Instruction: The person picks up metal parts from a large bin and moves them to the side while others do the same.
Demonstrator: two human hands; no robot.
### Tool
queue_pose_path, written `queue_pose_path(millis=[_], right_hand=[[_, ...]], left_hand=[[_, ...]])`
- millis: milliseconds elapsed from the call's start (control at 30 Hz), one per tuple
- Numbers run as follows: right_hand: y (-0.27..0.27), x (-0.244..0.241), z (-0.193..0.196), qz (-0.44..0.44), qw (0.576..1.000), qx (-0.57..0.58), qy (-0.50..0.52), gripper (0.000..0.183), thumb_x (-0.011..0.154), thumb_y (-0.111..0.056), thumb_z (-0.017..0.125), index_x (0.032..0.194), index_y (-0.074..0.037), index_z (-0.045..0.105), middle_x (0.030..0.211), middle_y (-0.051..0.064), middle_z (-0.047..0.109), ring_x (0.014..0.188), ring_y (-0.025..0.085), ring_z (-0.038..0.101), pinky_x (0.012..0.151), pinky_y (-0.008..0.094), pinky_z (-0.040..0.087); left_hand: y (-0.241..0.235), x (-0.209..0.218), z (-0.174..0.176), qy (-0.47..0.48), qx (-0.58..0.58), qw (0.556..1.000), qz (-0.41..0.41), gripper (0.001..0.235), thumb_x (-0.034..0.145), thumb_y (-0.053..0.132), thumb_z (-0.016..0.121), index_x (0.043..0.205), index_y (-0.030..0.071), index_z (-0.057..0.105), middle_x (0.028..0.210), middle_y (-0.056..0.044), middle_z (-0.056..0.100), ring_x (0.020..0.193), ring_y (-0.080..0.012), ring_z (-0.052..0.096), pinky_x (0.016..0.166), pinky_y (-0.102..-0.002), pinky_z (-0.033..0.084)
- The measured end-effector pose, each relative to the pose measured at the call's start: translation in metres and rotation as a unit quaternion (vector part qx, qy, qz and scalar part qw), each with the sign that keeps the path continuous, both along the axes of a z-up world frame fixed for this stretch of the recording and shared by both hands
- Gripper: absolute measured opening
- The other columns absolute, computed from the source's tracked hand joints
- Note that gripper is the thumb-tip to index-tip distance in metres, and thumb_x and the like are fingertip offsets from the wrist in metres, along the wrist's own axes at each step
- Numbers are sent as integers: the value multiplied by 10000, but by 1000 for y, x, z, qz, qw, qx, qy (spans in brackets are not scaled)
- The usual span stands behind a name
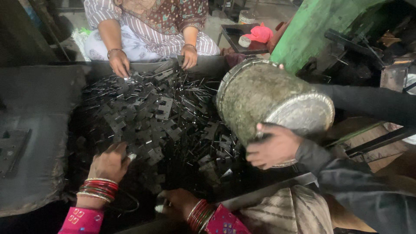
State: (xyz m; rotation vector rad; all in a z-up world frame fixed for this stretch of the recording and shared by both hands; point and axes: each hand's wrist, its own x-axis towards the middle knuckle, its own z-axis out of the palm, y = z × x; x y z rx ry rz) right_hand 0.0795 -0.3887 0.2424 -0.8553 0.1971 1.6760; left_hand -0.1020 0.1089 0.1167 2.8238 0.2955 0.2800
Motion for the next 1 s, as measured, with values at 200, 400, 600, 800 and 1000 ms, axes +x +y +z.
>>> queue_pose_path(millis=[200,400,600,800,1000], right_hand=[[20,-2,23,-6,997,77,-28,634,856,-777,416,880,-144,383,935,26,329,923,180,401,822,357,360],[38,5,20,14,983,183,11,614,950,-771,419,846,-167,384,939,-2,336,923,174,403,874,360,359],[67,64,63,-22,962,269,-27,673,1026,-783,435,937,-119,497,1018,30,430,992,196,456,902,380,395],[63,36,38,-181,925,296,-153,697,1025,-727,458,1213,-66,576,1254,143,516,1196,282,471,1038,450,388],[34,-26,-14,-482,839,131,218,1090,827,-502,779,1506,161,243,1518,353,317,1409,452,292,1207,533,253]], left_hand=[[-3,0,4,3,3,1000,-4,475,865,331,694,1288,140,596,1231,-120,699,1029,-358,708,881,-496,570],[-5,1,10,96,9,995,5,419,883,344,682,1238,139,593,1153,-117,731,1025,-353,729,892,-493,582],[-2,1,3,193,27,980,25,414,913,434,673,1214,157,614,1084,-140,750,1042,-376,729,890,-492,598],[0,-1,-2,183,-3,983,22,368,896,395,685,1165,147,644,1078,-149,750,1054,-391,715,905,-510,580],[-2,0,-1,195,-5,980,27,377,909,420,666,1192,172,644,1093,-162,743,1070,-394,708,935,-505,568]])
